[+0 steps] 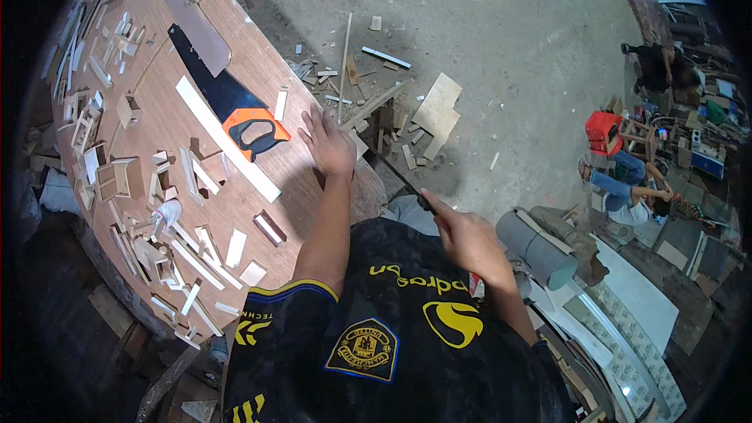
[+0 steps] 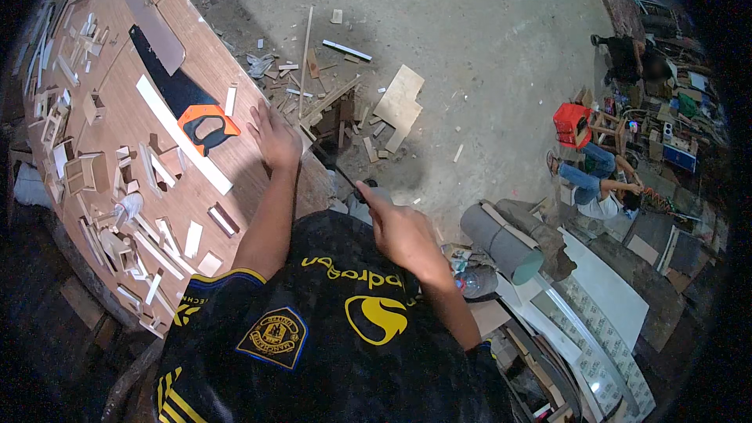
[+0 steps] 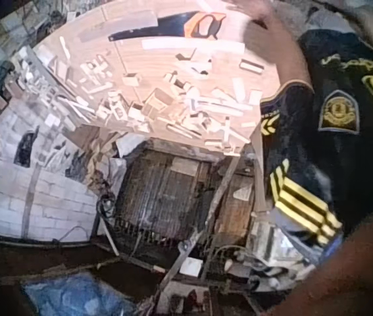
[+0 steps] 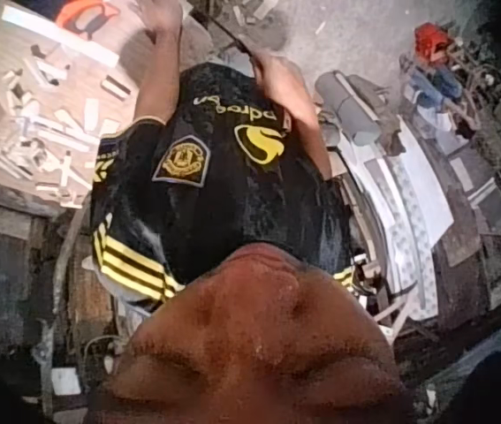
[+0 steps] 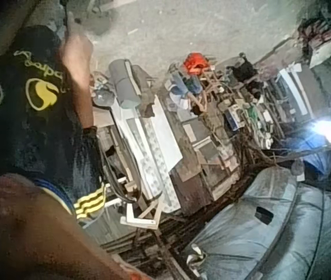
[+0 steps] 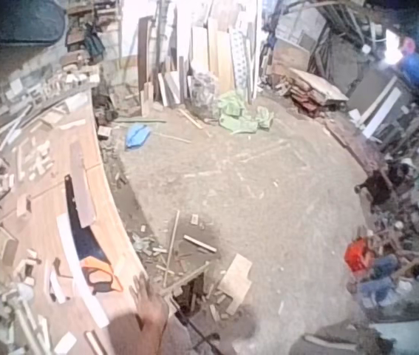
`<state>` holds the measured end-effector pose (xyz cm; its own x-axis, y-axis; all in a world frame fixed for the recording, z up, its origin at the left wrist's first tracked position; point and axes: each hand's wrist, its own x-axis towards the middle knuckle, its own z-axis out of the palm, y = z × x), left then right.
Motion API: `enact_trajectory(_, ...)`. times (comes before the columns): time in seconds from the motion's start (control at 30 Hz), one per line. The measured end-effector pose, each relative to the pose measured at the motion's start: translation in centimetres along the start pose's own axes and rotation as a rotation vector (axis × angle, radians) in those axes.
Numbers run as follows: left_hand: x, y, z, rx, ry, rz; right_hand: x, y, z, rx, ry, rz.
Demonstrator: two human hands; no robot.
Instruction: The person is crafting and smoothing wooden components for small items.
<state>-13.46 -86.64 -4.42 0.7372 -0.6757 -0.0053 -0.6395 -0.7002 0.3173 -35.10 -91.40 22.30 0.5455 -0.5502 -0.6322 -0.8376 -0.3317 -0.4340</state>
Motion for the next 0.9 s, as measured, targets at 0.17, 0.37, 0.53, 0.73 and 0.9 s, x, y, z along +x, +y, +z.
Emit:
enact_trajectory(0.17, 0.3, 0.0, 0.7, -0.013, 0.023, -0.012, 1.4, -1.1, 0.2, -0.089, -0.080, 0.050)
enact_trajectory(0.37, -0.2, -0.9, 1.4, 0.031, 0.036, 0.014, 2.6, -1.0, 2.0, -0.192, -0.117, -0.035)
enact_trajectory(0.53, -0.1, -0.5, 1.4, 0.020, 0.086, 0.003, 2.5, -1.2, 1.8, -0.218, -0.114, -0.029)
enact_trajectory(0.73, 0.1, -0.4, 1.0, -0.007, 0.096, -0.009, 3.1, -1.1, 0.7, -0.227, -0.128, 0.010)
enact_trajectory(0.9, 0.3, -0.1, 0.9, -0.058, 0.109, -0.016, 3.0, -1.9, -0.5, -0.274, -0.190, 0.015)
